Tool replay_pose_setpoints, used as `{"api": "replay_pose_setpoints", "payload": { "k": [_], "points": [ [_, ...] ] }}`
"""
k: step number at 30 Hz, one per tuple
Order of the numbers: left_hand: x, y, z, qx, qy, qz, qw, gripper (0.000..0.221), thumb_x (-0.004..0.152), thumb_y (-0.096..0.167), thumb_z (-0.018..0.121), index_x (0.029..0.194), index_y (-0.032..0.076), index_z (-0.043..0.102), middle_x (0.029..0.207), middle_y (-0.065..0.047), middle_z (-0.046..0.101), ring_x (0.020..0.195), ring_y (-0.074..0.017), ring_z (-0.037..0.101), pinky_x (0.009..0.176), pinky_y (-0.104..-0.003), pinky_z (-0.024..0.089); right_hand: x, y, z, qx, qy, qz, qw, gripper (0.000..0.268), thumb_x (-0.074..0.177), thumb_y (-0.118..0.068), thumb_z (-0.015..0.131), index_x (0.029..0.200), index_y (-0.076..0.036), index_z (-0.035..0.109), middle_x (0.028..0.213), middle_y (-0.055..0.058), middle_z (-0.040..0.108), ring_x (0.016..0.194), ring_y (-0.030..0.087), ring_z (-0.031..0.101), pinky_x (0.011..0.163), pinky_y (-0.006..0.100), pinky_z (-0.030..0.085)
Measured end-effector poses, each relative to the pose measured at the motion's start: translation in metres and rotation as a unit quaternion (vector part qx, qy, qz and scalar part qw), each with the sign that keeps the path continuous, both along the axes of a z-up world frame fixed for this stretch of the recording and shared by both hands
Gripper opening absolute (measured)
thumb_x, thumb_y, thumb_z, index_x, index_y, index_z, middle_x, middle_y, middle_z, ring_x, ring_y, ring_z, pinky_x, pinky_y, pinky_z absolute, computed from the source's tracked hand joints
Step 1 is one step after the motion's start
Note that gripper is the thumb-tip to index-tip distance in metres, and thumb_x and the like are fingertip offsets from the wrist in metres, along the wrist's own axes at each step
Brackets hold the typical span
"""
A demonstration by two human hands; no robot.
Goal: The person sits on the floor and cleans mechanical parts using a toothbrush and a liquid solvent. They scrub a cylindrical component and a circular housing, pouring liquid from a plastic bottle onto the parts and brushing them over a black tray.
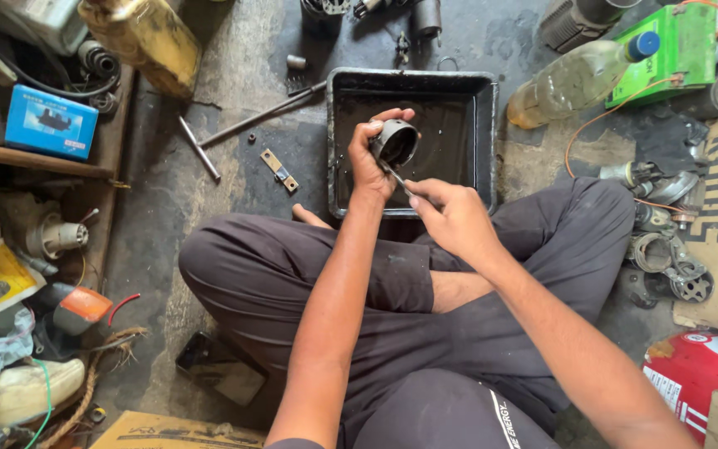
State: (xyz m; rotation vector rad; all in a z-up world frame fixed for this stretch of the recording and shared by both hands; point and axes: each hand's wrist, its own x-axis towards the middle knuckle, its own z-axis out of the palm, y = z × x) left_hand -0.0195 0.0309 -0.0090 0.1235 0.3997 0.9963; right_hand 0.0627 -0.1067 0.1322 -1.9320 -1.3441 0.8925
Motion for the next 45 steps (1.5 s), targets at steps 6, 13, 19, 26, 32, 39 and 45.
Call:
{"api": "replay_pose_setpoints", "payload": {
  "k": [6, 13, 19, 26, 32, 39, 45],
  "points": [
    [-0.001, -0.006, 0.000, 0.007, 0.062, -0.044, 0.997, 0.040, 0.086, 0.021, 0.057, 0.113, -0.007, 0.070, 0.114, -0.024, 0.073, 0.093, -0.0276, 0.072, 0.085, -0.037, 0.060, -0.011, -0.020, -0.012, 0.116, -0.368, 0.092, 0.918, 0.028, 0.091, -0.009, 0.069, 0.118, -0.009, 0.078, 0.072, 0.011, 0.069, 0.049, 0.024, 0.061, 0.049, 0.038, 0.044],
    [0.003, -0.015, 0.000, 0.006, 0.012, -0.018, 1.000, 0.041, 0.083, 0.024, 0.055, 0.108, -0.006, 0.071, 0.109, -0.023, 0.074, 0.089, -0.0322, 0.072, 0.082, -0.041, 0.062, -0.011, -0.021, -0.040, 0.050, 0.298, -0.072, 0.951, 0.026, 0.104, -0.007, 0.067, 0.129, -0.004, 0.072, 0.088, 0.004, 0.070, 0.074, 0.005, 0.058, 0.064, 0.027, 0.044],
    [0.001, -0.009, -0.001, 0.028, 0.082, -0.011, 0.996, 0.040, 0.087, 0.018, 0.056, 0.113, -0.009, 0.069, 0.115, -0.024, 0.073, 0.102, -0.0284, 0.070, 0.093, -0.036, 0.059, -0.006, -0.025, -0.028, 0.040, -0.306, 0.081, 0.948, 0.026, 0.098, -0.015, 0.066, 0.122, -0.010, 0.075, 0.084, 0.010, 0.076, 0.063, 0.026, 0.071, 0.058, 0.037, 0.050],
    [0.007, -0.016, 0.001, 0.070, 0.063, -0.021, 0.995, 0.042, 0.087, 0.023, 0.054, 0.112, -0.007, 0.069, 0.113, -0.023, 0.074, 0.096, -0.0273, 0.070, 0.089, -0.036, 0.058, -0.007, -0.026, -0.039, 0.064, 0.182, -0.027, 0.981, 0.030, 0.102, -0.015, 0.064, 0.126, 0.004, 0.068, 0.090, 0.010, 0.072, 0.068, 0.008, 0.064, 0.061, 0.030, 0.050],
    [0.003, -0.013, -0.004, 0.043, 0.082, -0.023, 0.995, 0.037, 0.088, 0.019, 0.055, 0.111, -0.007, 0.069, 0.112, -0.022, 0.074, 0.098, -0.0266, 0.070, 0.091, -0.036, 0.058, 0.000, -0.030, -0.037, 0.046, -0.132, 0.032, 0.990, 0.028, 0.098, -0.017, 0.066, 0.121, -0.005, 0.074, 0.086, 0.009, 0.075, 0.067, 0.022, 0.067, 0.058, 0.038, 0.050],
    [0.012, -0.017, -0.006, 0.024, 0.042, -0.060, 0.997, 0.036, 0.089, 0.021, 0.053, 0.107, -0.006, 0.069, 0.108, -0.023, 0.075, 0.094, -0.0286, 0.071, 0.088, -0.041, 0.061, -0.006, -0.030, -0.040, 0.106, 0.147, -0.016, 0.983, 0.029, 0.103, -0.016, 0.062, 0.125, 0.003, 0.067, 0.096, 0.007, 0.073, 0.081, 0.013, 0.073, 0.069, 0.036, 0.055],
    [0.016, -0.013, -0.011, 0.023, 0.060, -0.034, 0.997, 0.035, 0.089, 0.021, 0.053, 0.107, -0.004, 0.070, 0.107, -0.021, 0.075, 0.092, -0.0263, 0.072, 0.086, -0.037, 0.061, 0.008, -0.021, -0.046, -0.119, 0.523, -0.204, 0.819, 0.025, 0.105, -0.019, 0.064, 0.126, -0.011, 0.074, 0.075, 0.003, 0.057, 0.055, 0.009, 0.050, 0.043, 0.026, 0.032]
  ]
}}
